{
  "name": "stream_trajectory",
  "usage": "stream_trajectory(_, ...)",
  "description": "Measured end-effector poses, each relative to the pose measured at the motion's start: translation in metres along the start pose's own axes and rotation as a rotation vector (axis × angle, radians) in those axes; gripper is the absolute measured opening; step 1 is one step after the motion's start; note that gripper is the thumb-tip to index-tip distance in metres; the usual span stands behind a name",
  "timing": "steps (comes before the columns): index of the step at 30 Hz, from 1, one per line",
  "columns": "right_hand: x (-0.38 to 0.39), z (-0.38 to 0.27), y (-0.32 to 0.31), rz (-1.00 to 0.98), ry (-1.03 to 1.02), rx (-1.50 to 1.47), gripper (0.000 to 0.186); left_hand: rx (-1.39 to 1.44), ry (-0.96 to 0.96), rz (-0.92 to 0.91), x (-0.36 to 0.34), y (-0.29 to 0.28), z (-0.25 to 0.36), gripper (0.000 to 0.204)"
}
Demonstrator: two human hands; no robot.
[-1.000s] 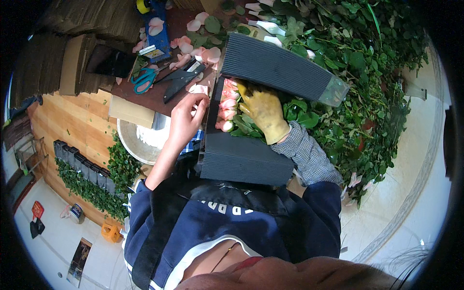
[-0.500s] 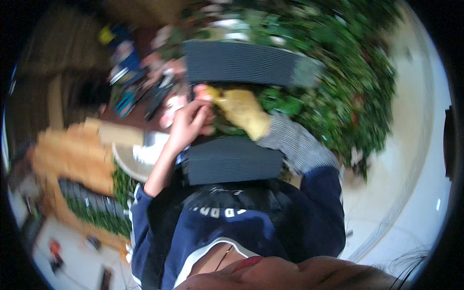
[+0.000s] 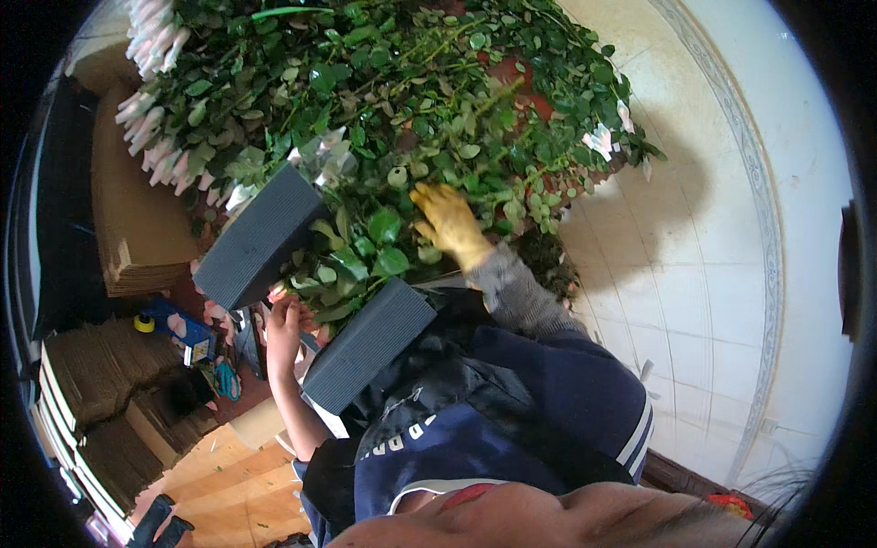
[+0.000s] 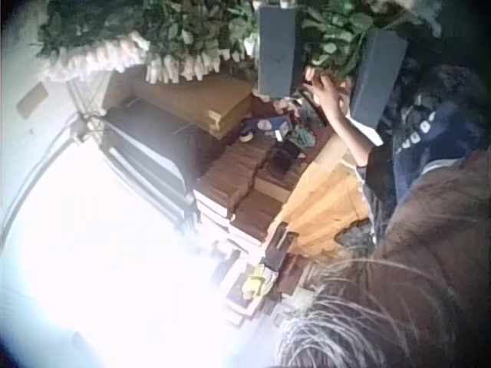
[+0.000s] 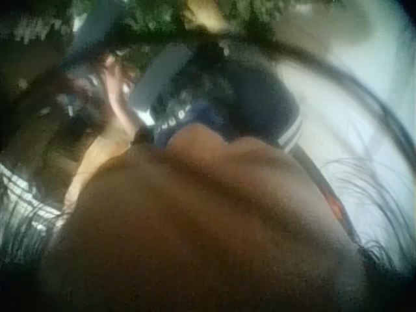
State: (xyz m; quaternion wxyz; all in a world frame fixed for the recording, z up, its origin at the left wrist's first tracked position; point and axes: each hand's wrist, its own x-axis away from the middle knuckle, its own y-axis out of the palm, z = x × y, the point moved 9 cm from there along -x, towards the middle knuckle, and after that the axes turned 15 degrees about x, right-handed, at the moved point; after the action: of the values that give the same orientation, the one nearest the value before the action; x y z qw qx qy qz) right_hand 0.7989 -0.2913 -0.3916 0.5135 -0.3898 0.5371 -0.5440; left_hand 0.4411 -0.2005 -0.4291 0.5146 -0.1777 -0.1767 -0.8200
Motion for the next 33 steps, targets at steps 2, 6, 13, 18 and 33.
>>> stream_trajectory(2,0.013,-0.007,0.011,-0.193,-0.015,0.045,0.065,-0.024,0.004,0.013,0.001,0.0,0.002,0.033)
stream_trajectory(6,-0.016,0.015,-0.009,-0.278,0.069,-0.359,0.055,0.001,-0.017,0.009,-0.003,-0.007,-0.004,0.035)
stream_trajectory(13,-0.074,0.016,-0.022,0.096,-0.005,-0.021,0.04,0.074,-0.013,0.021,-0.002,0.001,-0.003,0.028)
stream_trajectory(18,-0.046,0.0,0.003,0.015,0.045,-0.112,0.041,0.161,0.013,0.039,0.006,-0.011,-0.019,0.029)
stream_trajectory(33,-0.191,-0.259,-0.339,0.443,-0.729,-0.803,0.065,0.004,0.266,0.089,-0.002,0.002,-0.007,0.03)
